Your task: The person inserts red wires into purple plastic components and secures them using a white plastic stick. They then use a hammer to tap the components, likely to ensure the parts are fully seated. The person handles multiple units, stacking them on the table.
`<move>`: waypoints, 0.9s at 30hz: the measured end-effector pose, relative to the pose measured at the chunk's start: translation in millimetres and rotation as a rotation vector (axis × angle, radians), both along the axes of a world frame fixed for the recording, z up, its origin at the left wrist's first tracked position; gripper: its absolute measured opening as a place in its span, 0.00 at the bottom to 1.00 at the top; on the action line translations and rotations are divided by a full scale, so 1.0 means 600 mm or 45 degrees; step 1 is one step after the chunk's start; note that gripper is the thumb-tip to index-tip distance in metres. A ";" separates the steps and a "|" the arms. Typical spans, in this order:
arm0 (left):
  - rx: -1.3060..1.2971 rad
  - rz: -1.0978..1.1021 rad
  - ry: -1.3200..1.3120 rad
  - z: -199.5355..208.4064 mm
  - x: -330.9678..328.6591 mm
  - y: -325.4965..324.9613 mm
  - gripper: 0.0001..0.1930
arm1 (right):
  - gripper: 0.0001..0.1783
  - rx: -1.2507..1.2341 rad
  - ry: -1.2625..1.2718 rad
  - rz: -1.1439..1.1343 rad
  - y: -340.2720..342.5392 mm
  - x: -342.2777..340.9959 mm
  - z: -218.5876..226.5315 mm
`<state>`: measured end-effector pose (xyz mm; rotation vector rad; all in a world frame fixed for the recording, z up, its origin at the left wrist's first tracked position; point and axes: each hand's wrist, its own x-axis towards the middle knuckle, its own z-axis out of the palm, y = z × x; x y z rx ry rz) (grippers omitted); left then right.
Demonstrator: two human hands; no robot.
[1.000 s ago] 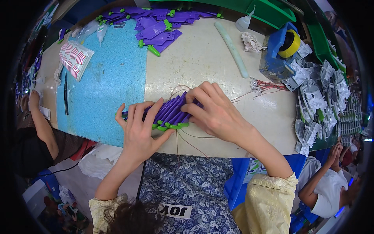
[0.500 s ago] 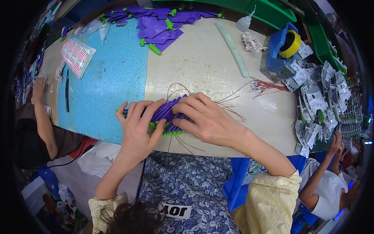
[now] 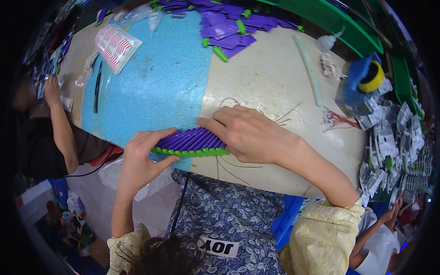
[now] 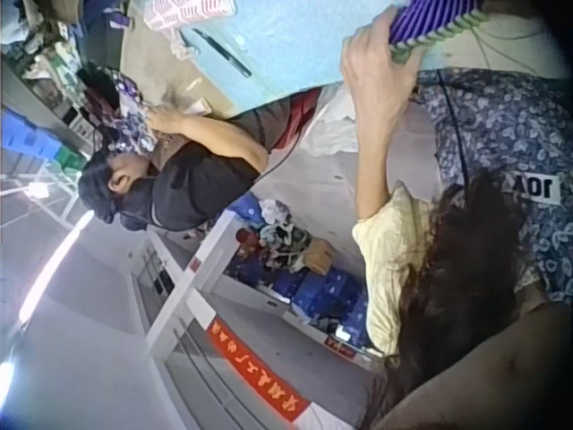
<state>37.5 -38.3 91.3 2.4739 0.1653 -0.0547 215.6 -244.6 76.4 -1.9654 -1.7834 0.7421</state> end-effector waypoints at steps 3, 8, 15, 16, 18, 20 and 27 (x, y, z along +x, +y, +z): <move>-0.389 0.144 -0.033 -0.038 -0.030 0.010 0.29 | 0.39 0.162 -0.041 0.047 0.028 0.000 0.000; -0.486 0.232 -0.164 -0.071 -0.050 -0.012 0.25 | 0.44 0.034 0.088 0.339 0.082 0.003 0.007; -0.855 0.285 -0.339 -0.047 0.016 0.030 0.36 | 0.55 -0.242 1.007 0.197 0.075 0.068 -0.012; -1.041 0.347 -0.351 -0.025 0.047 0.035 0.39 | 0.55 -0.130 1.225 0.085 0.065 0.072 -0.013; -1.253 0.335 -0.470 0.003 0.114 0.026 0.38 | 0.55 0.122 1.627 -0.145 0.040 0.068 -0.013; -1.517 0.296 -0.575 0.016 0.168 -0.006 0.38 | 0.57 0.306 1.840 -0.256 0.027 0.063 -0.015; -1.652 0.121 -0.704 0.028 0.226 -0.096 0.53 | 0.57 0.734 1.733 -0.578 0.001 0.028 -0.012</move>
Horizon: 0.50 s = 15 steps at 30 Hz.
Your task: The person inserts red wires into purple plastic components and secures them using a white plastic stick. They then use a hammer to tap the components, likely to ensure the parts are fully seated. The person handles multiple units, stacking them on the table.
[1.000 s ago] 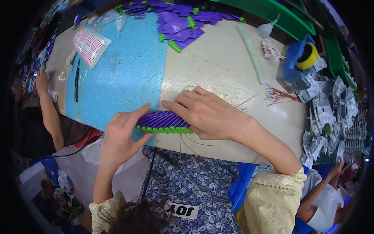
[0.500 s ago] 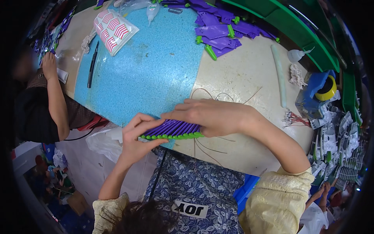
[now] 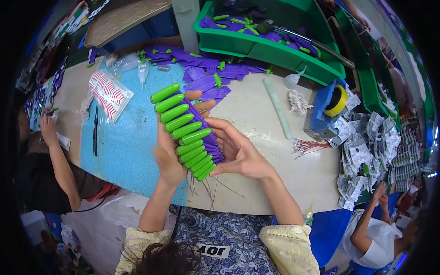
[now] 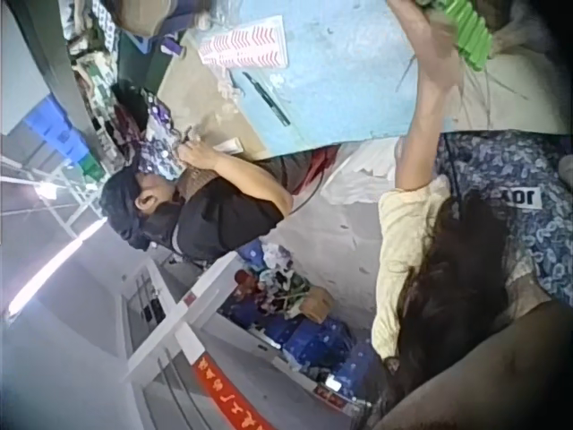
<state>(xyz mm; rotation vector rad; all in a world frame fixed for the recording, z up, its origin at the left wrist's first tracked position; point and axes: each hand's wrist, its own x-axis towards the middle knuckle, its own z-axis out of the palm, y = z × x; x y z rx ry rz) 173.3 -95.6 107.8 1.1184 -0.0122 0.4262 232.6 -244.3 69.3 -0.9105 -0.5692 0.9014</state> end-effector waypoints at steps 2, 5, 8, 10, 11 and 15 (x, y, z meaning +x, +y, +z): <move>0.195 -0.165 -0.154 -0.041 -0.021 0.007 0.54 | 0.58 0.021 -0.041 -0.069 -0.008 -0.005 0.000; 0.587 -0.218 -0.159 -0.069 -0.050 0.003 0.61 | 0.59 0.086 -0.052 -0.113 -0.006 -0.010 -0.003; 0.783 -0.133 -0.165 -0.082 -0.051 -0.003 0.60 | 0.58 0.079 -0.022 -0.176 0.001 -0.022 -0.003; 0.786 -0.081 -0.179 -0.084 -0.049 -0.007 0.58 | 0.58 0.084 -0.007 -0.222 0.004 -0.029 -0.004; 0.766 -0.064 -0.173 -0.083 -0.050 -0.008 0.57 | 0.58 0.105 -0.005 -0.239 0.005 -0.031 -0.005; 0.529 -0.107 -0.129 -0.097 -0.056 -0.015 0.55 | 0.55 0.170 -0.082 -0.323 0.008 -0.043 -0.002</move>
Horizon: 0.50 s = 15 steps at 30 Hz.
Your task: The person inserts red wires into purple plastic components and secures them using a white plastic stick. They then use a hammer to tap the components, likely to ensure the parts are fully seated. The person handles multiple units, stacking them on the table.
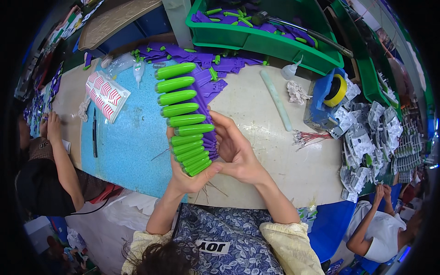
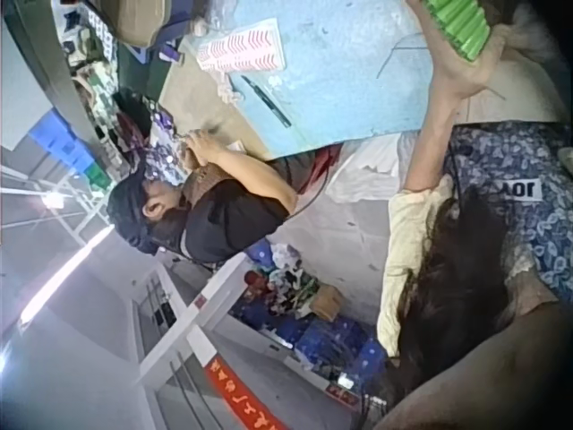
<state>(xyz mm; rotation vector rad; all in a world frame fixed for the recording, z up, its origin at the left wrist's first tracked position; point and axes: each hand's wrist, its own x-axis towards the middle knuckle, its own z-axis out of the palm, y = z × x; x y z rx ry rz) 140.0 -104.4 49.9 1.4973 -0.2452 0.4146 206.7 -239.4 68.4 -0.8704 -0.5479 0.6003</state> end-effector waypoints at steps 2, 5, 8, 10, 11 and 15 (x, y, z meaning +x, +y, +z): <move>-0.062 0.013 -0.015 0.008 0.002 0.001 0.55 | 0.50 -0.198 -0.167 -0.111 0.001 -0.007 0.011; -0.009 0.056 -0.086 0.029 0.015 0.016 0.54 | 0.41 -0.587 -0.671 -0.336 -0.002 -0.011 0.033; -0.158 0.061 -0.070 0.029 0.011 0.010 0.52 | 0.25 -0.668 -0.784 -0.615 0.007 -0.036 0.035; -0.303 0.078 -0.030 0.024 0.005 0.004 0.51 | 0.20 -0.607 -0.782 -0.652 0.008 -0.046 0.017; -0.240 0.093 -0.031 0.022 0.003 0.007 0.50 | 0.15 -0.672 -0.796 -0.658 0.012 -0.047 0.025; -0.040 0.152 -0.016 0.012 -0.003 0.017 0.49 | 0.12 -0.687 -0.461 -0.473 0.002 -0.058 0.018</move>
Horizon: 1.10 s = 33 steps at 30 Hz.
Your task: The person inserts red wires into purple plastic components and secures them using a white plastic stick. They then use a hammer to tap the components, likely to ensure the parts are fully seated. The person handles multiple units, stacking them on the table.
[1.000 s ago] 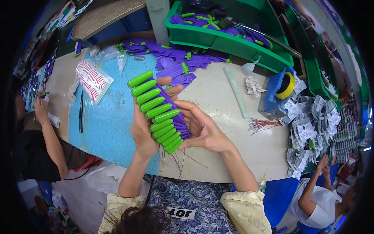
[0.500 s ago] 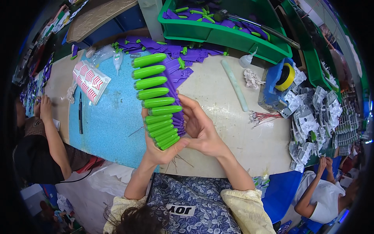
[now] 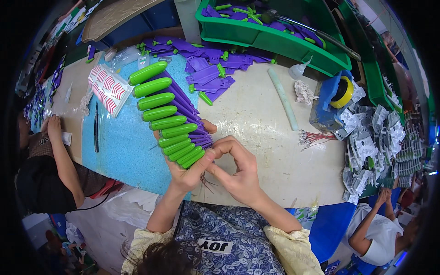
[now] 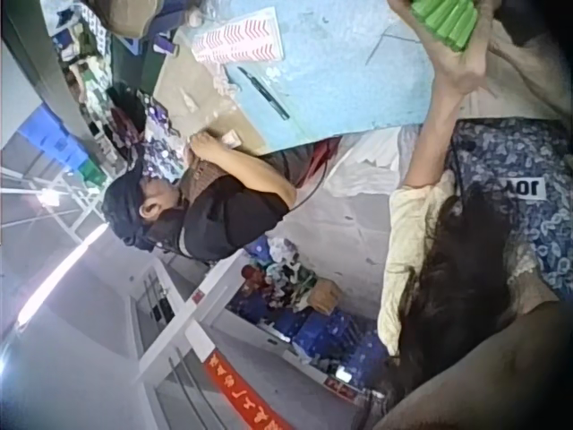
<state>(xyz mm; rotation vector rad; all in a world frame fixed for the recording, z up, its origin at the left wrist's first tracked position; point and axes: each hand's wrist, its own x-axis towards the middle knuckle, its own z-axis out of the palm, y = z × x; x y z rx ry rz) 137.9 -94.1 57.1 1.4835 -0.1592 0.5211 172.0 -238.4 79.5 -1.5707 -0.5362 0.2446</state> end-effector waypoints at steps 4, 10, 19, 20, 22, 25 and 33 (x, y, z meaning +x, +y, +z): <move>-0.009 0.009 -0.007 -0.009 0.000 -0.003 0.52 | 0.11 -0.127 0.315 0.058 -0.031 0.004 0.014; 0.069 -0.003 -0.015 -0.021 0.004 -0.001 0.55 | 0.21 -0.637 -0.329 -0.175 -0.061 0.047 0.039; -0.002 0.155 0.004 -0.022 -0.008 -0.034 0.45 | 0.27 -0.448 -0.553 -0.211 0.032 0.010 0.076; -0.084 0.154 0.042 -0.027 -0.016 -0.037 0.42 | 0.21 -0.424 -0.572 -0.211 0.031 0.012 0.074; 0.162 0.146 -0.048 -0.042 -0.016 -0.018 0.32 | 0.18 -0.512 -0.661 -0.234 0.019 0.022 0.070; 0.182 0.032 0.009 -0.039 -0.027 -0.004 0.37 | 0.10 -0.613 -0.471 -0.318 0.004 0.035 0.065; 0.179 0.195 0.036 -0.015 -0.017 0.039 0.45 | 0.09 -1.013 -0.291 -0.374 -0.067 0.065 -0.034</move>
